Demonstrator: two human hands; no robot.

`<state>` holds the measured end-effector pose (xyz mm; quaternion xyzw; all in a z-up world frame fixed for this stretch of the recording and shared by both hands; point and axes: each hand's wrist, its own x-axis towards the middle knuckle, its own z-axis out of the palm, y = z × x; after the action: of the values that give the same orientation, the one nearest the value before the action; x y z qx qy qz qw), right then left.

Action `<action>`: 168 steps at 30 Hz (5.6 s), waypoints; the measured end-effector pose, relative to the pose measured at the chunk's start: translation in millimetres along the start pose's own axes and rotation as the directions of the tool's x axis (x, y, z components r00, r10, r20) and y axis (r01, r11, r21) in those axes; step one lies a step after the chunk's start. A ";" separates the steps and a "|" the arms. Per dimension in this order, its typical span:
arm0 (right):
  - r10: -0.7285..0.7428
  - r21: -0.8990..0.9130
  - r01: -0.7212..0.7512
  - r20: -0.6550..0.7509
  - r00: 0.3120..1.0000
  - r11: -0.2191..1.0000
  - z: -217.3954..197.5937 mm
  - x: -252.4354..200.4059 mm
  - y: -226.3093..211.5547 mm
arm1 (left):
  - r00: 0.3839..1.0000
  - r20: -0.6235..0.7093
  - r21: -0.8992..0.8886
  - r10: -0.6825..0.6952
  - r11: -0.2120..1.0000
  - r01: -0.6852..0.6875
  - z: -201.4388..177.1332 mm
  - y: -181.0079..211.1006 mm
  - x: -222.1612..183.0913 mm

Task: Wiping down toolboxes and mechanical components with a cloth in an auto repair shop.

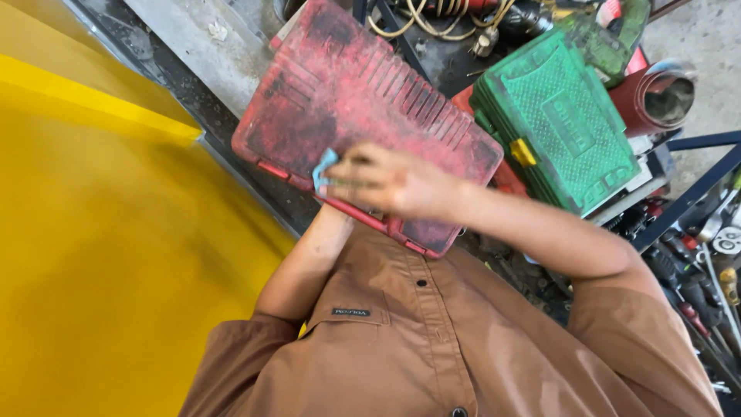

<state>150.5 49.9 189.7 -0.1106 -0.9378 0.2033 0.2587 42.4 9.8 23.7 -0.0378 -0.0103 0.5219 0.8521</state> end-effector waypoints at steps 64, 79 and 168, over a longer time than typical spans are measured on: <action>0.264 -0.355 -0.316 -0.188 0.946 0.880 -11.0 66.1 6.0 | 0.578 0.003 -0.595 0.816 -0.462 0.657 -22.8 -17.6 62.9; 0.325 -0.164 -0.358 -0.196 0.925 0.919 7.0 65.9 23.8 | 0.346 0.022 -0.554 0.938 -0.277 0.785 193.7 -14.8 65.6; 0.748 -0.140 -0.895 -0.504 0.432 0.423 -130.9 -230.0 -20.2 | 0.988 0.059 0.959 0.141 0.266 -0.095 62.3 -88.7 63.6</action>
<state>411.5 2.4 199.9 -0.6483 -0.7086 0.0901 0.2638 146.6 29.6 91.1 0.4718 0.3246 0.4837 0.6619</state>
